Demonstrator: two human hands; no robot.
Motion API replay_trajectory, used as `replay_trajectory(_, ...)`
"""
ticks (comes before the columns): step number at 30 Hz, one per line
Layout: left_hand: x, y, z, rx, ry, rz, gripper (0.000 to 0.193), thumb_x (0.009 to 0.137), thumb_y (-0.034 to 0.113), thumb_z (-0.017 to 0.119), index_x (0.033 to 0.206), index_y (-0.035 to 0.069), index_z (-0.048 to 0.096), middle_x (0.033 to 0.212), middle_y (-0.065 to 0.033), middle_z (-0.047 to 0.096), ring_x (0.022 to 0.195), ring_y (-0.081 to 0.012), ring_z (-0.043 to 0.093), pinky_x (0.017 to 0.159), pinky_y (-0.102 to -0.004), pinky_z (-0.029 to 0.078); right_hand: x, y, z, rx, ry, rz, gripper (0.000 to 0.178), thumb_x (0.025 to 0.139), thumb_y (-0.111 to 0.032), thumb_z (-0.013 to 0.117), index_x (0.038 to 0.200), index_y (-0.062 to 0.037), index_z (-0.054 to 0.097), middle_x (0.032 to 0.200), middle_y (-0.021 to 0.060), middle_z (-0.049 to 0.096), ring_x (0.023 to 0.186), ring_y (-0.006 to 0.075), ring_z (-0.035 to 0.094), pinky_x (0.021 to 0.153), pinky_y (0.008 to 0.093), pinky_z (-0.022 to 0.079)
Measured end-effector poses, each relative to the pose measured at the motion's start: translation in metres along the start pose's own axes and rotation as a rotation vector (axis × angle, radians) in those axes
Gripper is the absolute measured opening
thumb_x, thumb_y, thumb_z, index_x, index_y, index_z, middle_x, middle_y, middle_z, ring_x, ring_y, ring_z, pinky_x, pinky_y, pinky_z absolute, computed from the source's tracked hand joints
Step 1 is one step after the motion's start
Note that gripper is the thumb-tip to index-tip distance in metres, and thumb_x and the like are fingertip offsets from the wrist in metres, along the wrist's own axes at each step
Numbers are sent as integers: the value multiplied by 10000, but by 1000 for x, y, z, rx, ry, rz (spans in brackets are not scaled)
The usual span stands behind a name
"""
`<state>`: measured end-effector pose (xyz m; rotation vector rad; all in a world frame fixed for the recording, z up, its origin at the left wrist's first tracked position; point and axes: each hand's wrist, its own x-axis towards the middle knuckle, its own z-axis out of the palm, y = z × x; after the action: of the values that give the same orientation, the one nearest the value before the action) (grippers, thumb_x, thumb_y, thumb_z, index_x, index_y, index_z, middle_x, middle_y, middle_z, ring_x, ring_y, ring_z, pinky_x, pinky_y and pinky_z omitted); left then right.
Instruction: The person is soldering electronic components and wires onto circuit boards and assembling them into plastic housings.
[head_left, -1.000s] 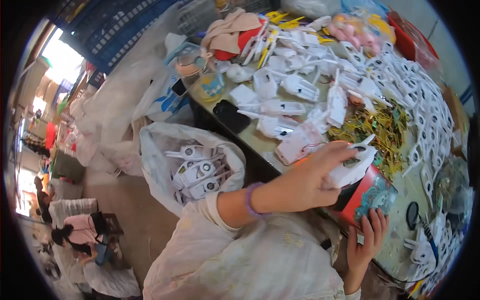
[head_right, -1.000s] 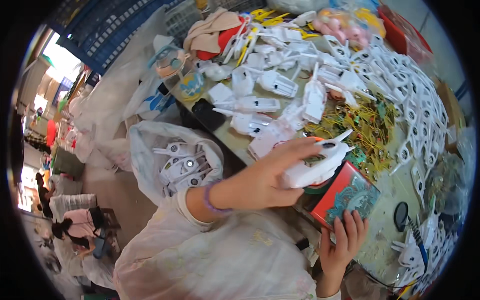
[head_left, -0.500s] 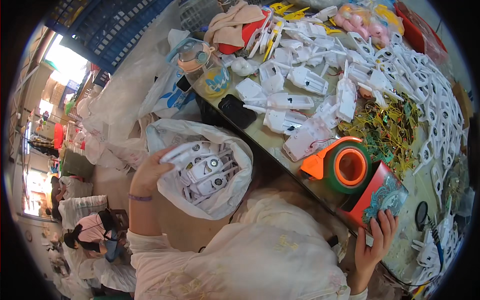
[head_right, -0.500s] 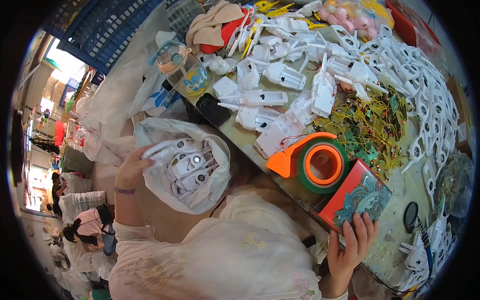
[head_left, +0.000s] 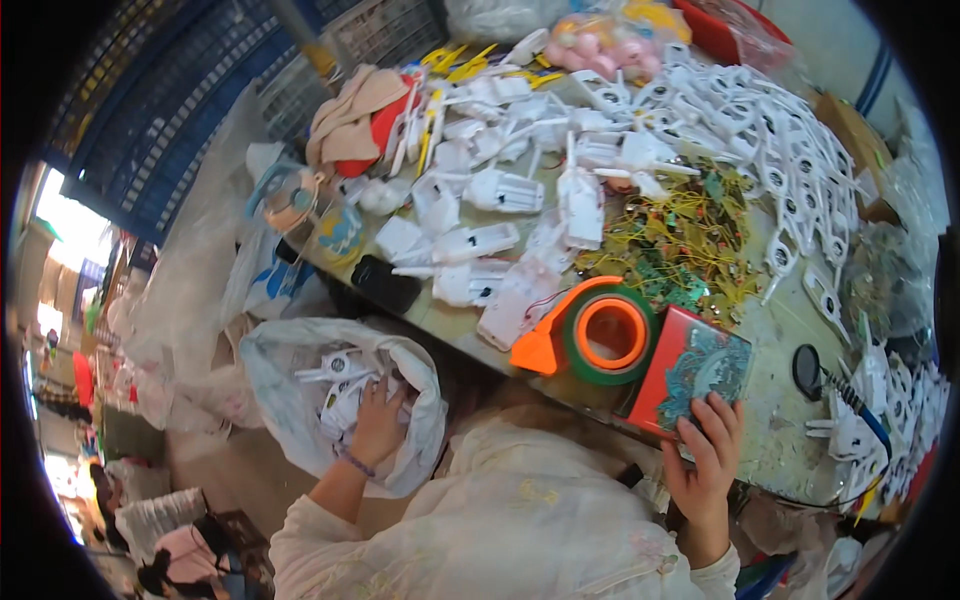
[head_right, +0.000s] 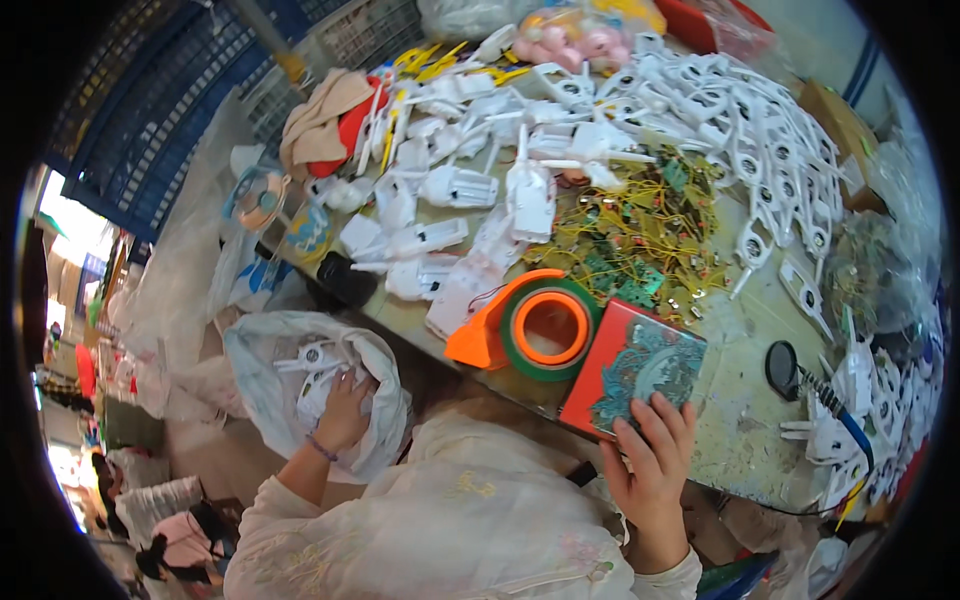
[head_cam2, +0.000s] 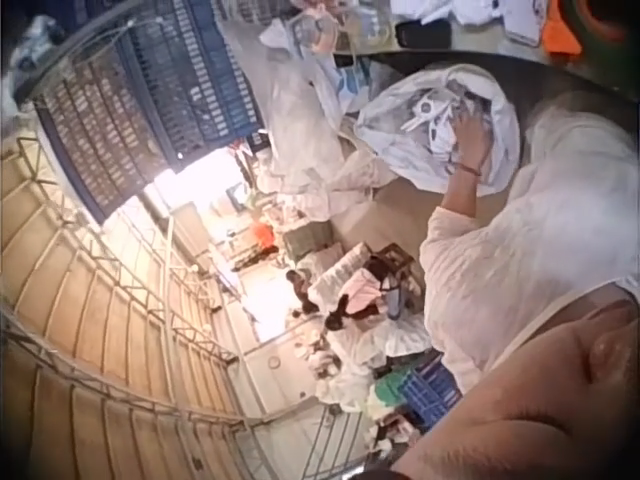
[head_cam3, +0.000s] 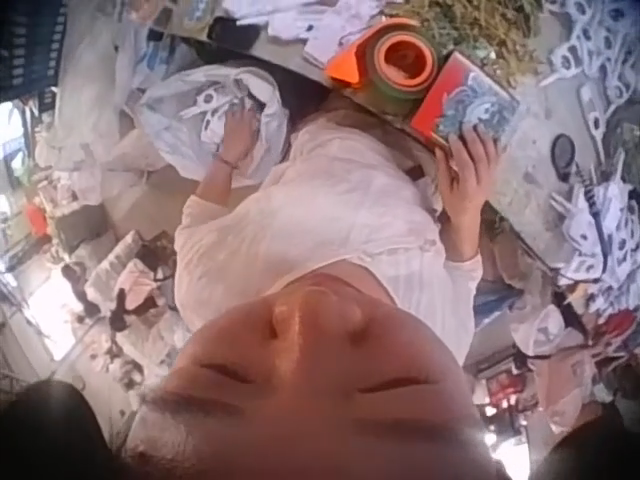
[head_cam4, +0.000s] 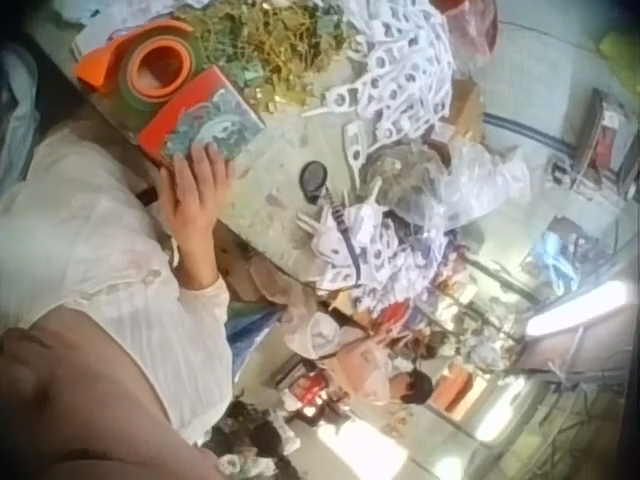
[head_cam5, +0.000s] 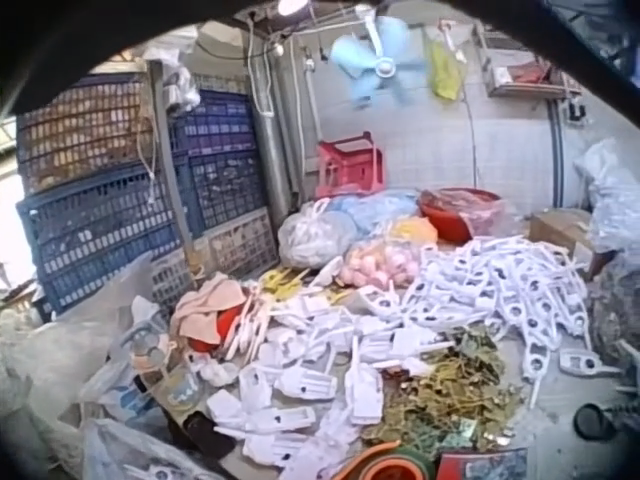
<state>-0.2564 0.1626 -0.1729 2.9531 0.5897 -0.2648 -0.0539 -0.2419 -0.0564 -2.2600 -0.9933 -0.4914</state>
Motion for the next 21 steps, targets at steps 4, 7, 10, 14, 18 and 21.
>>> replay_trajectory(4, 29, 26, -112, -264, -267, 186, 380, 725, 225, 714, 1080, 100, 663, 1062, -133, 641, 1040, -330, 584, 874, -412, 474, 1, 1, -1, 9, 25, -12, 331, 716, -98, 741, 1030, -88, 640, 1187, 111, 594, 1147, 336, 527, 1056, 532, 291)
replay_trajectory(7, 81, 71, -169, -520, -142, 539, 214, 817, 193, 642, 968, 46, 672, 943, -122, 649, 902, -298, 617, 783, -368, 490, 1, -1, 2, 13, 45, -9, 323, 707, -100, 741, 1015, -88, 647, 1176, 111, 600, 1132, 332, 535, 1053, 528, 294)
replay_trajectory(10, 145, 108, -188, -483, 183, 647, 181, 832, 166, 623, 952, 36, 659, 931, -132, 641, 894, -312, 606, 792, -373, 478, 3, -2, 3, 3, 56, 8, 309, 702, -99, 739, 998, -84, 653, 1158, 110, 610, 1121, 332, 543, 1050, 523, 299)
replay_trajectory(14, 218, 148, -191, -414, 370, 609, 202, 803, 133, 628, 981, 43, 656, 947, -141, 639, 941, -334, 590, 824, -401, 470, 5, -8, 1, 34, 67, 15, 301, 692, -95, 736, 983, -81, 663, 1136, 108, 620, 1112, 324, 552, 1047, 507, 308)
replay_trajectory(18, 279, 137, -176, -22, 376, 542, 425, 720, 142, 690, 1132, 81, 606, 1121, -126, 601, 1074, -321, 548, 872, -425, 464, 3, -8, 7, 27, 98, 22, 308, 685, -100, 741, 984, -90, 667, 1130, 93, 624, 1108, 309, 557, 1044, 503, 312)
replay_trajectory(21, 298, 124, -172, 113, 244, 513, 623, 653, 167, 738, 1238, 95, 536, 1186, -115, 567, 1104, -314, 533, 885, -442, 458, 3, -9, 8, 26, 118, 22, 313, 680, -107, 744, 983, -95, 669, 1124, 83, 626, 1100, 301, 562, 1042, 501, 316)
